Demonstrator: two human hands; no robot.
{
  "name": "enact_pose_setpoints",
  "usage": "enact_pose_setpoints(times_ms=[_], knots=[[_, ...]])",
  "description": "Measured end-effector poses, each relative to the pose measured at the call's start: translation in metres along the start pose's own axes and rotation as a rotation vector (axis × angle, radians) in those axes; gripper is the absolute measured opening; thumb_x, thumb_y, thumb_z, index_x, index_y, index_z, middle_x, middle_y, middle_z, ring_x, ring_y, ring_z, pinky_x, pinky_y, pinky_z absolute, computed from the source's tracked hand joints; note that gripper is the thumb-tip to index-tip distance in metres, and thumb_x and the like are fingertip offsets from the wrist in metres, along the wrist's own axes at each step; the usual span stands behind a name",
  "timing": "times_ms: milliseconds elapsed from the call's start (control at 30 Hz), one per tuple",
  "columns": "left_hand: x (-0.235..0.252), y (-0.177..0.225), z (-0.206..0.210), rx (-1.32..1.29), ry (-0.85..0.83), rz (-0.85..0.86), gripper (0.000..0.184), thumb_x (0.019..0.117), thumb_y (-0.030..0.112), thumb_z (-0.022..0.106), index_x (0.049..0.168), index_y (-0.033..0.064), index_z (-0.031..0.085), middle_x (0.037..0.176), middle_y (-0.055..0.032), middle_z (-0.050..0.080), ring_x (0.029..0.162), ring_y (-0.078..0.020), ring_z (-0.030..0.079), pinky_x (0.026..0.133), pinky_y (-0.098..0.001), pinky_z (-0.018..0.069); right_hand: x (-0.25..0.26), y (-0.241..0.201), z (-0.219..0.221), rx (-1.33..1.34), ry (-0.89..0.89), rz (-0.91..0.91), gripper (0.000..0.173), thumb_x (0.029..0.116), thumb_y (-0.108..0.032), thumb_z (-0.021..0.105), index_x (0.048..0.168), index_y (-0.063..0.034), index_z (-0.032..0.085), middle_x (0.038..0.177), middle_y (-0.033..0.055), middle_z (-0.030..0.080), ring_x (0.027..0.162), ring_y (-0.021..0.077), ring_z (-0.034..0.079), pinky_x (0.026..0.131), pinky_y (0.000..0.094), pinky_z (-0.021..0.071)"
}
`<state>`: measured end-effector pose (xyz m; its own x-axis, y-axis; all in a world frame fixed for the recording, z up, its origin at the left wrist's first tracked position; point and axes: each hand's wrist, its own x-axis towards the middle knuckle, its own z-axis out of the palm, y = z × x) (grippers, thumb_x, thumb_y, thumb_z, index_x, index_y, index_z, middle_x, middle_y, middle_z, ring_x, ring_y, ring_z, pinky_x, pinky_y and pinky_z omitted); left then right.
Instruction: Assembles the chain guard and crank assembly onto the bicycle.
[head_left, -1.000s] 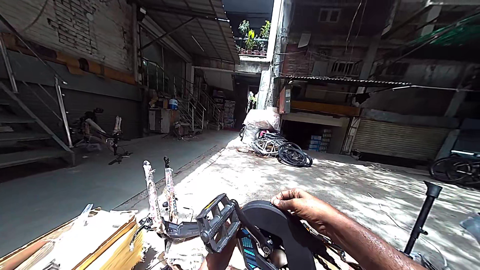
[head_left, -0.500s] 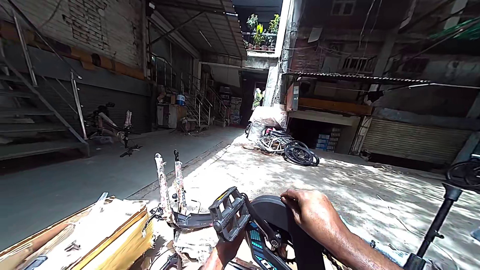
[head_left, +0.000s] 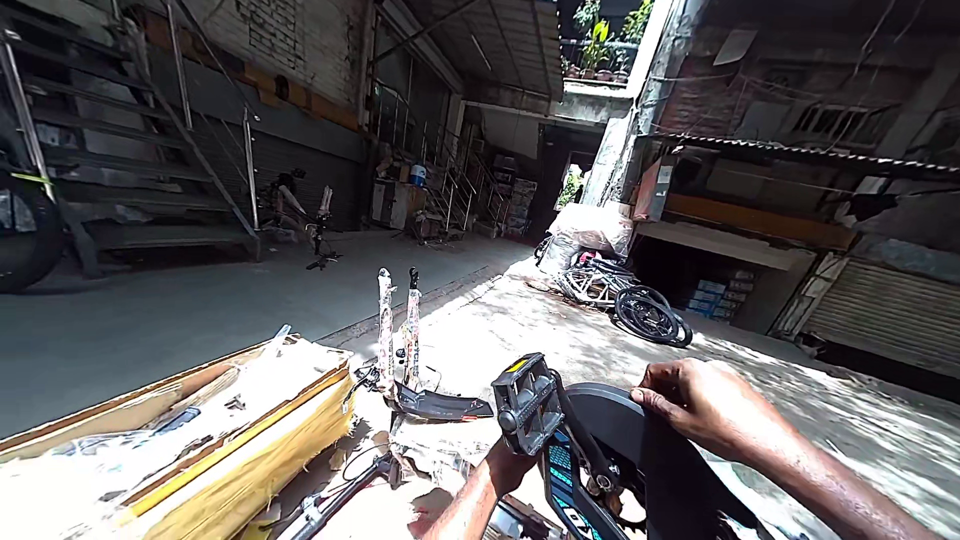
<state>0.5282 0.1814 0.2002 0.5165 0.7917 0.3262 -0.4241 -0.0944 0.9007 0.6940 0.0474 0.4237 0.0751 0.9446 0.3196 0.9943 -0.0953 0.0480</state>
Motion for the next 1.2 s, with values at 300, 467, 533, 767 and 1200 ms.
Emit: enact_pose_setpoints(times_ms=[300, 467, 533, 767, 1200], knots=[[-0.024, 0.058, 0.01, 0.021, -0.047, 0.046, 0.04, 0.0941, -0.009, 0.058, 0.133, -0.0114, 0.05, 0.117, -0.0109, 0.062, 0.105, 0.0007, 0.057, 0.094, -0.0152, 0.0471, 0.008, 0.0, -0.005, -0.015, -0.011, -0.088, 0.016, 0.087, -0.013, 0.079, 0.09, -0.0282, 0.08, 0.076, -0.0057, 0.074, 0.065, 0.014, 0.069, 0.064, 0.0479, 0.058], [-0.024, 0.067, 0.007, 0.105, -0.094, 0.005, 0.041, 0.0947, -0.008, 0.059, 0.134, -0.0112, 0.051, 0.124, -0.0171, 0.061, 0.111, -0.0066, 0.056, 0.099, -0.0215, 0.0455, 0.021, -0.001, -0.022, 0.173, -0.227, 0.009, 0.008, 0.09, -0.009, 0.078, 0.092, -0.0158, 0.081, 0.077, 0.0031, 0.076, 0.067, 0.0177, 0.072, 0.067, 0.0437, 0.0611], [-0.023, 0.068, 0.007, 0.091, -0.102, -0.017, 0.041, 0.095, -0.009, 0.058, 0.135, -0.0108, 0.049, 0.126, -0.0173, 0.06, 0.111, -0.0077, 0.056, 0.099, -0.0226, 0.0457, 0.025, -0.001, -0.025, 0.217, -0.264, 0.05, 0.005, 0.0907, -0.008, 0.078, 0.09, -0.0125, 0.08, 0.075, 0.0056, 0.075, 0.065, 0.0192, 0.072, 0.066, 0.0429, 0.0611], [-0.022, 0.073, 0.007, 0.123, -0.114, -0.074, 0.041, 0.0975, -0.006, 0.055, 0.138, -0.0114, 0.047, 0.13, -0.021, 0.058, 0.115, -0.0137, 0.057, 0.102, -0.0276, 0.0453, 0.027, -0.035, -0.037, -0.137, -0.323, 0.006, 0.007, 0.0895, -0.01, 0.079, 0.094, -0.0149, 0.082, 0.08, 0.006, 0.076, 0.073, 0.0228, 0.072, 0.073, 0.0511, 0.0576], [-0.016, 0.065, 0.009, -0.058, -0.108, -0.068, 0.038, 0.0997, -0.004, 0.052, 0.137, -0.0078, 0.049, 0.124, -0.0155, 0.06, 0.107, -0.0091, 0.057, 0.096, -0.0263, 0.0476, 0.025, -0.024, -0.031, -0.041, -0.311, -0.006, 0.008, 0.0925, -0.005, 0.075, 0.098, -0.0089, 0.079, 0.083, 0.0087, 0.076, 0.075, 0.0241, 0.074, 0.075, 0.0485, 0.0611]])
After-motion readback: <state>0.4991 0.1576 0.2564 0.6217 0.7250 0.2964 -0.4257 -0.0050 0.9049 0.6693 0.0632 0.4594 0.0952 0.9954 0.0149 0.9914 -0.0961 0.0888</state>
